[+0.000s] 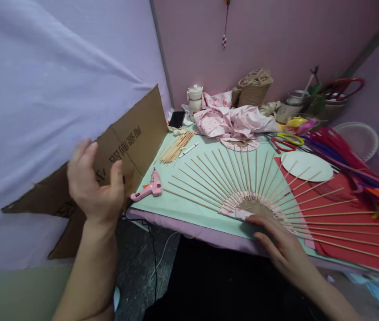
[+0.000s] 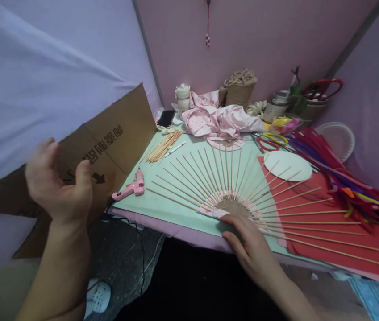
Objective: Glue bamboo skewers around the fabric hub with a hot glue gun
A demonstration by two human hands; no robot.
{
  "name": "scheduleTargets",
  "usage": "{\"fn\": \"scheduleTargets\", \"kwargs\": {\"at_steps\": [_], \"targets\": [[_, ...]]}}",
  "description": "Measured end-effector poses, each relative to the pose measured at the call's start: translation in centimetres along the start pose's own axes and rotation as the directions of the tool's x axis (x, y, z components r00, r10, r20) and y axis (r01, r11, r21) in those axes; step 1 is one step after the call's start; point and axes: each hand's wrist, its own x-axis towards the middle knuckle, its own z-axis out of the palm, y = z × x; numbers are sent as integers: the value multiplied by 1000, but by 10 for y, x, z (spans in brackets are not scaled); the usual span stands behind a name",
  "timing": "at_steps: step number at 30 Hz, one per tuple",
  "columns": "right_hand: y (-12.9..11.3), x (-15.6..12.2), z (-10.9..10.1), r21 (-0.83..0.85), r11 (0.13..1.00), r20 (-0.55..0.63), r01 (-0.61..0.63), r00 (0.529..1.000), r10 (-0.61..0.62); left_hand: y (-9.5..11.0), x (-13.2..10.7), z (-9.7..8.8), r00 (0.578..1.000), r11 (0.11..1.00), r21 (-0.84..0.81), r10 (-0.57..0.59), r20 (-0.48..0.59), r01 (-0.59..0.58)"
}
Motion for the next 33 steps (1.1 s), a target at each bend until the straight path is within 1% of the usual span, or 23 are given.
{"fn": "scheduleTargets", "kwargs": {"at_steps": [1,2,3,5,8,13,15,18,20,23,25,27,28,30,32,33], "targets": [[0,0,0,-1,1000,0,-2,1000,2,-1,7,-4,994,980,173,103,-34,-95],[-1,1,0,0,1000,1,0,1000,0,-2,14,-6,985,937,315,169,-32,-151],[-1,1,0,1,1000,-1,2,1000,-2,-3,19,-7,978,887,428,207,-25,-176],[-3,2,-1,5,1000,0,5,1000,-5,-3,26,-7,981,829,529,191,42,-184],[-3,2,-2,8,1000,2,4,1000,-4,0,26,-4,980,824,531,171,103,-199],[0,0,-2,-2,1000,-6,6,1000,-6,3,17,-8,964,846,477,267,9,-239],[0,0,-2,0,1000,4,6,1000,-6,2,15,-11,959,851,459,285,6,-255],[-2,0,-2,3,1000,1,12,1000,-12,3,12,-14,963,865,434,269,24,-253],[-4,-1,-3,-8,1000,-18,19,1000,-20,7,8,-15,966,878,411,258,28,-246],[-7,-1,-6,-22,999,-34,28,999,-29,18,-2,-12,959,898,348,284,6,-268],[-9,-1,-9,-27,999,-39,27,999,-28,25,-8,-3,961,918,295,276,8,-266],[-10,0,-11,-34,999,-53,28,998,-30,27,-10,14,974,946,233,226,30,-227],[-10,1,-12,-39,999,-63,32,997,-34,27,-8,25,979,960,194,198,44,-203],[-10,2,-13,-46,998,-85,45,995,-49,22,-1,52,985,982,120,136,104,-148],[-9,3,-13,-44,998,-108,48,993,-53,15,12,81,975,995,51,74,210,-86],[-9,2,-14,-39,998,-123,44,991,-49,13,18,94,961,998,23,44,272,-52]]}}
